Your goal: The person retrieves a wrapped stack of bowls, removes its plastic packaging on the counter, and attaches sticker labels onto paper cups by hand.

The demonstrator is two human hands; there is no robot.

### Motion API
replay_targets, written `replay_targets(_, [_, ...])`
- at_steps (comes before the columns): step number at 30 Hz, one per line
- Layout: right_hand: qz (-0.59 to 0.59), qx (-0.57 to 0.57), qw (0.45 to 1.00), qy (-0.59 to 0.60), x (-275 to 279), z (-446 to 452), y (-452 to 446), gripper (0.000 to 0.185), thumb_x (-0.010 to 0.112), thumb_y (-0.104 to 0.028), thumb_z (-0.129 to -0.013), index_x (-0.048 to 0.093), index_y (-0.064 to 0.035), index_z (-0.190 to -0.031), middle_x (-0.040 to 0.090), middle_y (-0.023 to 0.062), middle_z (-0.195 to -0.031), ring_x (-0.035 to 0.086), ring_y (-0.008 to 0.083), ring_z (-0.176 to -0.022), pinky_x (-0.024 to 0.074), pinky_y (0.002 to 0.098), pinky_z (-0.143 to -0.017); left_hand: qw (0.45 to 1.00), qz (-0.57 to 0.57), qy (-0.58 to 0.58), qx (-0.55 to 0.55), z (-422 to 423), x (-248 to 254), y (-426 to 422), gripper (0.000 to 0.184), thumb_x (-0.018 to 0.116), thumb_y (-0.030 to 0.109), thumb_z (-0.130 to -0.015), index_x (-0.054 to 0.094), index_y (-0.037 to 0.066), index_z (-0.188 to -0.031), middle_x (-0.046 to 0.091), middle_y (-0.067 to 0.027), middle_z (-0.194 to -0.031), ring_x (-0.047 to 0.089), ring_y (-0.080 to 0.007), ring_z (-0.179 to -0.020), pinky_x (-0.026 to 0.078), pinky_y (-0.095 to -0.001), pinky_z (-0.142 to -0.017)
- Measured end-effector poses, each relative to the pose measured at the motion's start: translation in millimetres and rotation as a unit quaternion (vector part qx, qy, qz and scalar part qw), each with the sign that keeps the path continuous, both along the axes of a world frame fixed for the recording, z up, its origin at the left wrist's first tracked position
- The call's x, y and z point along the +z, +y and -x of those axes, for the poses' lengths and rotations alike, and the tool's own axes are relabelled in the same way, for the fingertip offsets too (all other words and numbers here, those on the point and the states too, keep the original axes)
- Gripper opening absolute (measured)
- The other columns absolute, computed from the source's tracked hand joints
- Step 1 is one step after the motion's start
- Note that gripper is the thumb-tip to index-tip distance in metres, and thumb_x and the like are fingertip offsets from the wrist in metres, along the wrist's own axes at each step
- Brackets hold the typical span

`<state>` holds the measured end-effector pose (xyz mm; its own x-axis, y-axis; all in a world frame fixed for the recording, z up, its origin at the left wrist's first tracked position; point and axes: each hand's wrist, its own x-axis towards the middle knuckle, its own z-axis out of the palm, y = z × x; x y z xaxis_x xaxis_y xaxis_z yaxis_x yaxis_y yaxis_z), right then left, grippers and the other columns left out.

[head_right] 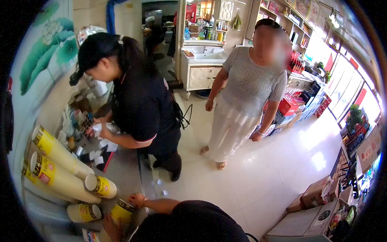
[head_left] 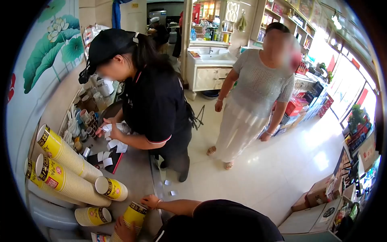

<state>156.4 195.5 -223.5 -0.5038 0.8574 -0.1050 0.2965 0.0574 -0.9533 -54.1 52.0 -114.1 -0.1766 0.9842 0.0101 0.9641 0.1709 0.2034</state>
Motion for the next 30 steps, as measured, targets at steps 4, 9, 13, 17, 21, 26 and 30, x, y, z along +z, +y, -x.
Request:
replay_targets(4, [-0.034, -0.013, 0.996, -0.078, -22.9, 8.4, 4.8, 0.036, 0.055, -0.039, -0.092, 0.07, -0.0064, -0.093, 0.069, 0.0144, -0.091, 0.065, 0.0324, -0.072, 0.0518, 0.0444, -0.07, 1.0, -0.014, 0.003, 0.006, -6.6, 5.4, 4.1, 0.052, 0.048, 0.042, -0.096, 0.049, 0.002, -0.129, 0.054, -0.0221, -0.124, 0.051, -0.0399, -0.113, 0.04, -0.0527, -0.094])
replay_targets(9, [0.021, -0.01, 0.996, -0.091, 13.2, -0.1, -0.2, 0.038, 0.057, -0.042, -0.09, 0.072, -0.0077, -0.086, 0.07, 0.0144, -0.084, 0.065, 0.0342, -0.074, 0.0515, 0.0456, -0.07, 0.999, -0.035, -0.009, -0.005, -6.4, 5.8, 5.4, 0.047, 0.044, 0.039, -0.098, 0.051, 0.002, -0.125, 0.056, -0.0221, -0.118, 0.054, -0.0397, -0.106, 0.04, -0.0494, -0.092])
replay_targets(13, [0.037, -0.014, 0.992, -0.122, 17.2, 1.5, -1.2, 0.039, 0.056, -0.043, -0.09, 0.072, -0.0082, -0.084, 0.069, 0.0151, -0.082, 0.065, 0.0351, -0.074, 0.0513, 0.0464, -0.07, 0.999, -0.043, 0.02, 0.021, -7.8, -1.9, 3.2, 0.046, 0.043, 0.038, -0.098, 0.053, 0.001, -0.123, 0.056, -0.0222, -0.117, 0.054, -0.0397, -0.106, 0.039, -0.0482, -0.092])
replay_targets(17, [0.016, -0.002, 0.996, -0.084, 23.8, -4.4, -3.5, 0.037, 0.055, -0.043, -0.091, 0.071, -0.0096, -0.091, 0.069, 0.0162, -0.085, 0.065, 0.0357, -0.077, 0.0502, 0.0467, -0.072, 0.996, -0.086, 0.028, 0.009, -3.2, -10.7, 0.7, 0.045, 0.044, 0.038, -0.097, 0.054, 0.001, -0.122, 0.057, -0.0218, -0.115, 0.053, -0.0398, -0.106, 0.039, -0.049, -0.092])
replay_targets(21, [0.038, 0.025, 0.992, -0.114, 3.2, -2.8, 5.7, 0.039, 0.054, -0.045, -0.092, 0.069, -0.0108, -0.099, 0.067, 0.0155, -0.084, 0.064, 0.0332, -0.078, 0.0493, 0.0455, -0.072, 0.999, -0.013, -0.033, 0.041, 3.4, -13.4, 6.6, 0.058, 0.063, 0.04, -0.082, 0.052, 0.004, -0.126, 0.055, -0.0188, -0.125, 0.05, -0.0388, -0.115, 0.036, -0.0505, -0.101])
replay_targets(26, [0.103, 0.017, 0.99, -0.099, -11.6, 5.3, 7.6, 0.043, 0.052, -0.048, -0.093, 0.069, -0.0088, -0.096, 0.067, 0.013, -0.08, 0.062, 0.0269, -0.071, 0.0488, 0.0436, -0.07, 0.998, -0.049, 0.004, 0.036, -2.8, -9.7, 6.2, 0.046, 0.057, 0.037, -0.088, 0.056, 0.005, -0.121, 0.057, -0.0173, -0.122, 0.052, -0.0372, -0.111, 0.038, -0.0488, -0.098])
replay_targets(30, [0.195, 0.021, 0.977, -0.08, -7.9, 5.8, 12.4, 0.044, 0.055, -0.048, -0.092, 0.07, -0.0064, -0.095, 0.068, 0.0128, -0.083, 0.063, 0.0253, -0.074, 0.0508, 0.0425, -0.072, 0.995, -0.089, 0.011, 0.039, -2.0, -15.1, 1.8, 0.048, 0.058, 0.039, -0.087, 0.056, 0.006, -0.122, 0.057, -0.0179, -0.122, 0.052, -0.037, -0.114, 0.037, -0.048, -0.1])
